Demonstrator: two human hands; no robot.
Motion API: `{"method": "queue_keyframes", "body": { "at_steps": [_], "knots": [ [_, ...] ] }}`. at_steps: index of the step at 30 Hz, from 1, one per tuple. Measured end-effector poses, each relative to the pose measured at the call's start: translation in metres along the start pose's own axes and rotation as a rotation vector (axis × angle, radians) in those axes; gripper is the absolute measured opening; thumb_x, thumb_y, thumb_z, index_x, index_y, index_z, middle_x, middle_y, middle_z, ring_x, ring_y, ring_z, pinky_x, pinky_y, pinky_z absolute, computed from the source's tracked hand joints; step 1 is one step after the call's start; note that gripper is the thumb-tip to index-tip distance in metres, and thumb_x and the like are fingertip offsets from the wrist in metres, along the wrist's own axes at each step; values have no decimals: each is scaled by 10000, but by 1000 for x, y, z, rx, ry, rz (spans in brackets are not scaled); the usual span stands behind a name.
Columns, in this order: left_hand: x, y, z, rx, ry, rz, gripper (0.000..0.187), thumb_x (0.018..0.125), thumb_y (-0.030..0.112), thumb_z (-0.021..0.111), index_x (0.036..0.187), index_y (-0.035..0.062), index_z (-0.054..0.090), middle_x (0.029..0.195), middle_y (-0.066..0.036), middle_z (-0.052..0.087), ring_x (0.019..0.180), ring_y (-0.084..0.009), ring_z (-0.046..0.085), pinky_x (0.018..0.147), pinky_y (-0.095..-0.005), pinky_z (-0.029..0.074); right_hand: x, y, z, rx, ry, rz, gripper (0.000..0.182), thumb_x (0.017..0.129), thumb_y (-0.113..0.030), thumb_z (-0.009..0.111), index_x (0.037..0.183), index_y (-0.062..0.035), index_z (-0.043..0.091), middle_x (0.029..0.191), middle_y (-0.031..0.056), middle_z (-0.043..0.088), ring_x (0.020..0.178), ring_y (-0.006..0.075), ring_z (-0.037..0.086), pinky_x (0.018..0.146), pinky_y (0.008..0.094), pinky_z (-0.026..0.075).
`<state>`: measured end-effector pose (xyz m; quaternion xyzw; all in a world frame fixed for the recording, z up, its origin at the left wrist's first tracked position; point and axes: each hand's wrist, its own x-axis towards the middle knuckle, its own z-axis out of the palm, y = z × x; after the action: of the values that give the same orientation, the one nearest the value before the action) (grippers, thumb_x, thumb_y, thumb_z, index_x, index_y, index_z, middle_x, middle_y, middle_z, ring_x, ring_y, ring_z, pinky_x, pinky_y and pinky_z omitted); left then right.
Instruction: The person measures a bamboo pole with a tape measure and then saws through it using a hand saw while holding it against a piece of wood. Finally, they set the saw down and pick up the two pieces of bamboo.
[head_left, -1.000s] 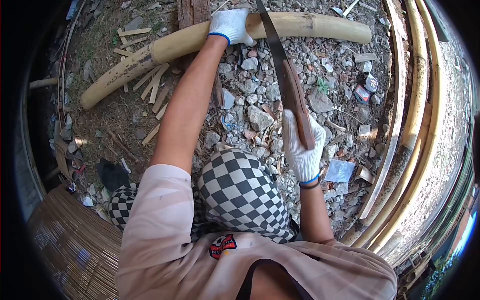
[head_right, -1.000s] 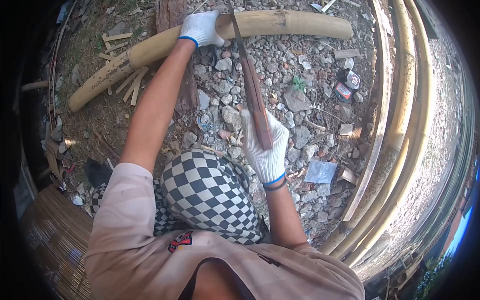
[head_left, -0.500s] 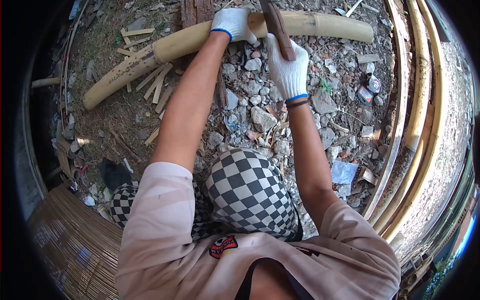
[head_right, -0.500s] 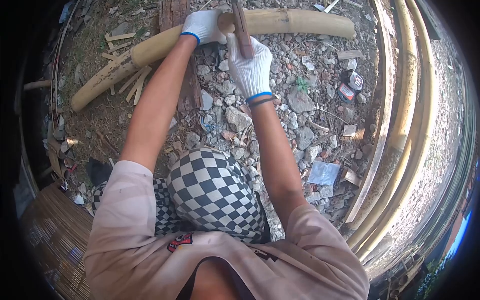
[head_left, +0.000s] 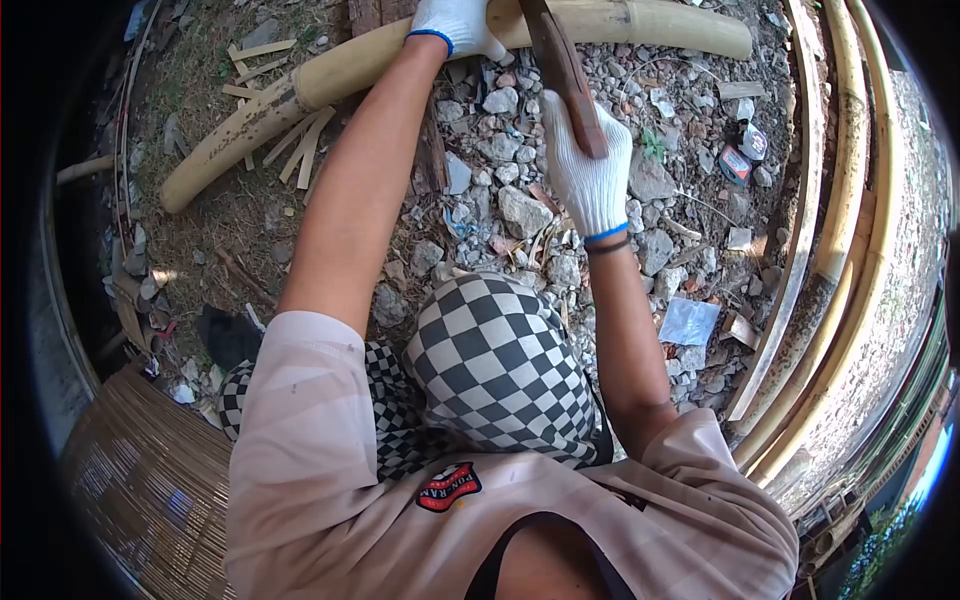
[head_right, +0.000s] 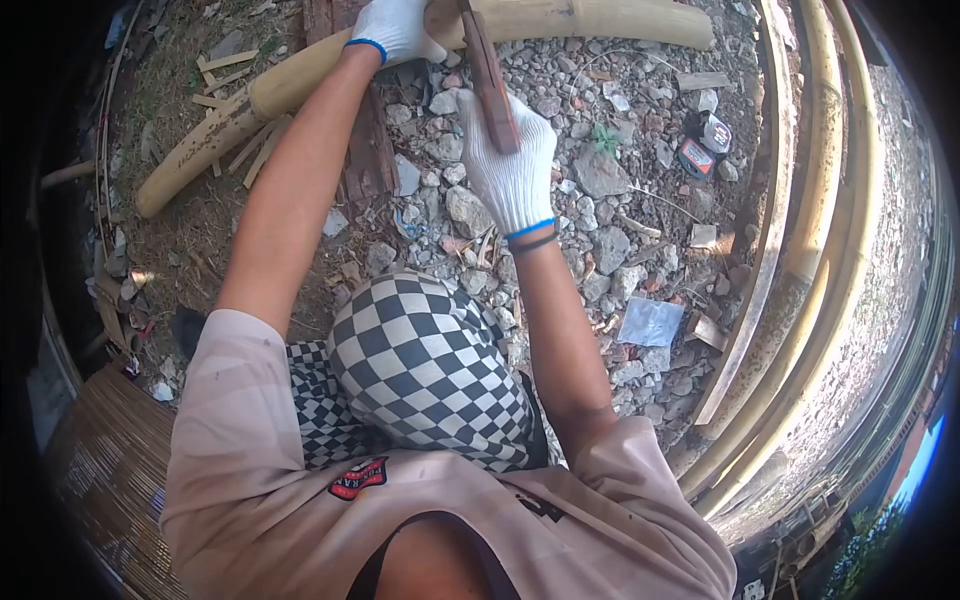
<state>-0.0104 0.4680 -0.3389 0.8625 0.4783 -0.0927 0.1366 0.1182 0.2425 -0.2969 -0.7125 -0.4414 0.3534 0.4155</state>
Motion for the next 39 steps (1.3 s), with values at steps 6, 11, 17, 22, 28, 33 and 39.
{"method": "queue_keyframes", "body": {
  "at_steps": [6,11,17,22,28,33,39],
  "knots": [
    [13,-6,5,36,62,4,925,521,651,945,1189,39,759,1162,-224,784,1068,-365,767,972,-460,609,-70,0,-20,-132,52,-94,263,1038,-175,747,1226,8,768,976,142,810,843,147,746,795,344,590],
    [13,-12,-7,21,63,54,943,524,679,940,1222,69,768,1176,-203,788,1072,-371,764,972,-456,604,43,11,14,52,68,-158,320,1049,-293,717,984,19,743,682,140,679,591,170,603,608,351,507],
    [10,-7,-3,19,34,52,912,542,685,930,1175,45,784,1182,-205,786,1078,-367,760,974,-452,598,-86,1,-35,62,81,9,250,1040,-177,740,1184,26,769,900,116,793,767,103,705,717,316,568],
    [18,-10,-19,43,-11,-34,914,540,656,944,1171,15,780,1186,-223,783,1098,-365,758,982,-453,598,40,7,10,13,33,-123,272,1050,-244,729,1075,24,764,720,126,710,593,154,532,605,352,517],
    [8,-3,-8,27,66,8,877,556,631,946,1167,23,779,1151,-219,790,1082,-363,765,974,-463,602,-70,5,-26,499,24,217,292,1047,-152,726,1268,37,748,1014,120,820,901,125,753,812,315,590],
    [19,-17,-4,-24,44,56,842,551,588,938,1168,37,779,1153,-217,788,1078,-370,761,969,-461,604,70,6,31,35,106,-326,318,1056,-261,711,914,23,727,669,136,661,564,179,558,595,349,500],
    [14,-9,-7,-3,48,2,879,536,630,939,1167,42,772,1136,-209,791,1074,-367,762,967,-459,605,-78,-28,-48,-50,-117,216,329,1072,-177,682,1316,43,708,1102,147,774,907,159,721,937,306,561]
  ]
}}
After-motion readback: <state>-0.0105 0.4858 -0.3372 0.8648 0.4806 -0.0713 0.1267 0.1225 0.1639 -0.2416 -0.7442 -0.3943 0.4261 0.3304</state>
